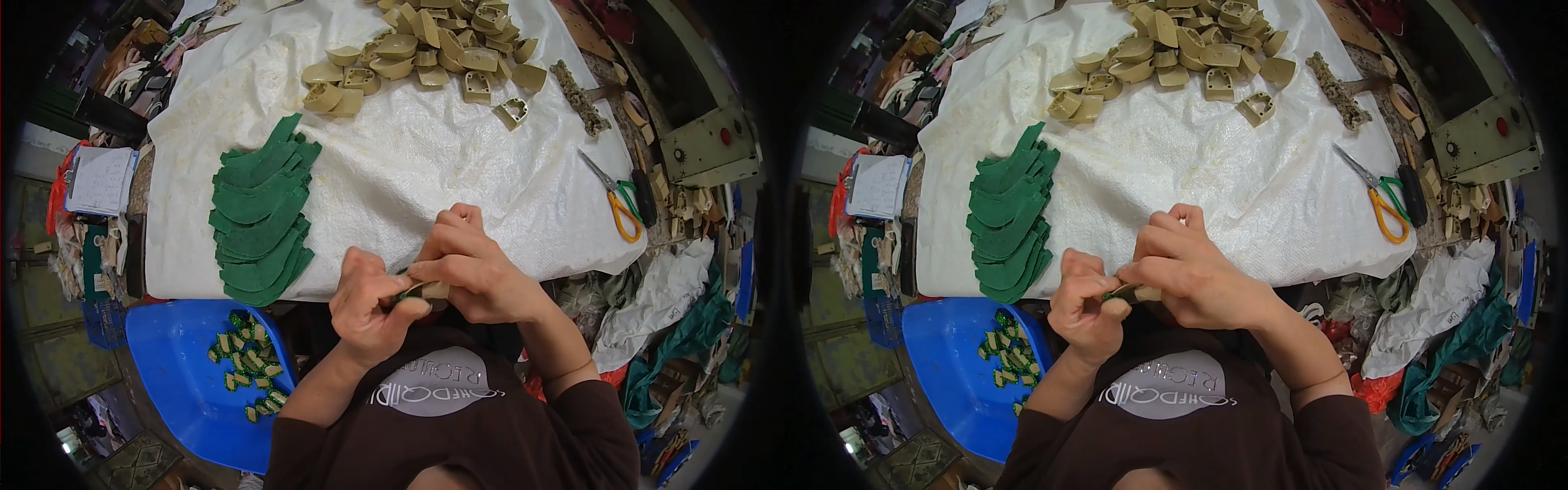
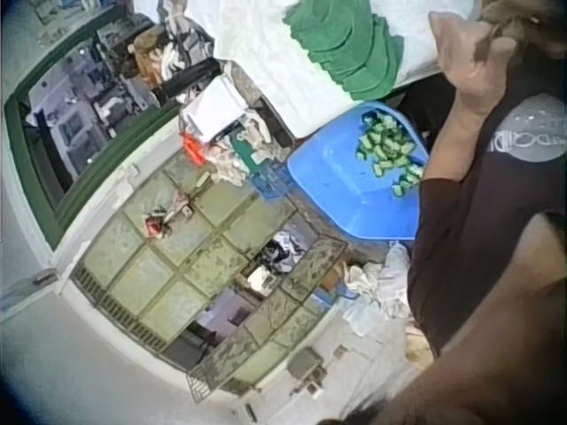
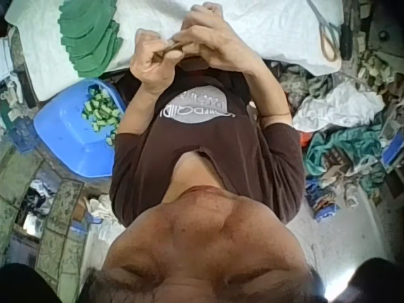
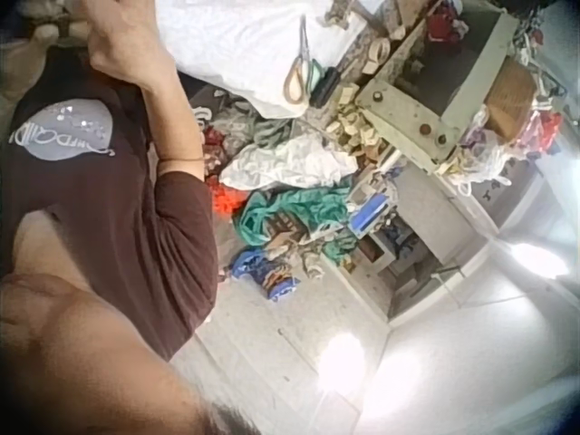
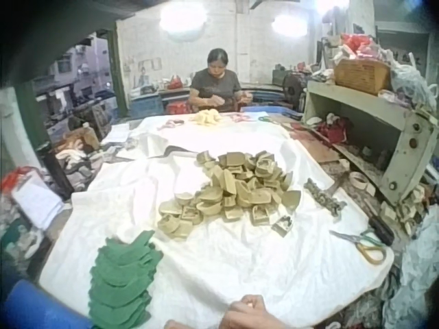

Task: The person repeatedly picks up a green glittery fabric piece and a beige plastic shoe part, then wraps the fabric around the plastic part by hand. The finished units are placed into a blue bin, while the remaining parts are kept on a white cloth on the table.

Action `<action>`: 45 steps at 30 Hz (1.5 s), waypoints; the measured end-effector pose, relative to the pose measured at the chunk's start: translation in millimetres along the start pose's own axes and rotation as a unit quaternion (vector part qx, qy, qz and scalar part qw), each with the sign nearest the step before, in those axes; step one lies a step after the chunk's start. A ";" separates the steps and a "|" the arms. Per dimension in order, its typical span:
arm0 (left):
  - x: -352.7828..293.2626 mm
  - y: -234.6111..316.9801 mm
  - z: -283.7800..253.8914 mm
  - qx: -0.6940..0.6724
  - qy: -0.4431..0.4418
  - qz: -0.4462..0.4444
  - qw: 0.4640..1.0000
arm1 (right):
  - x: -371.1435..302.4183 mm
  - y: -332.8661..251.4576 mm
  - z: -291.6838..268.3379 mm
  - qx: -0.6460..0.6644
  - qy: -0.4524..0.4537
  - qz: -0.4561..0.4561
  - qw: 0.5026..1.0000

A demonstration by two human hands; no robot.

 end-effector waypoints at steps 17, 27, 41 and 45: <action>14.5 9.6 -25.6 0.033 0.048 0.060 0.996 | -41.7 58.3 22.3 0.414 0.140 0.285 0.853; 7.7 26.2 9.1 0.131 -0.133 0.151 0.971 | -43.5 41.1 27.6 0.555 0.123 0.274 0.776; 18.4 34.0 29.4 0.221 -0.226 0.157 0.936 | -41.2 18.6 11.9 0.226 0.107 0.237 0.939; 17.9 21.8 22.8 0.172 -0.218 0.130 0.952 | -40.3 29.8 13.9 0.215 0.088 0.206 0.951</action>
Point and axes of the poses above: each hand's wrist, its own x-axis towards the middle knuckle, its own z-axis out of the palm, y = z × x, the point moved 7 cm from there along x, towards the middle knuckle, and after that the axes turned 15 degrees about z, right-handed, at the moved point
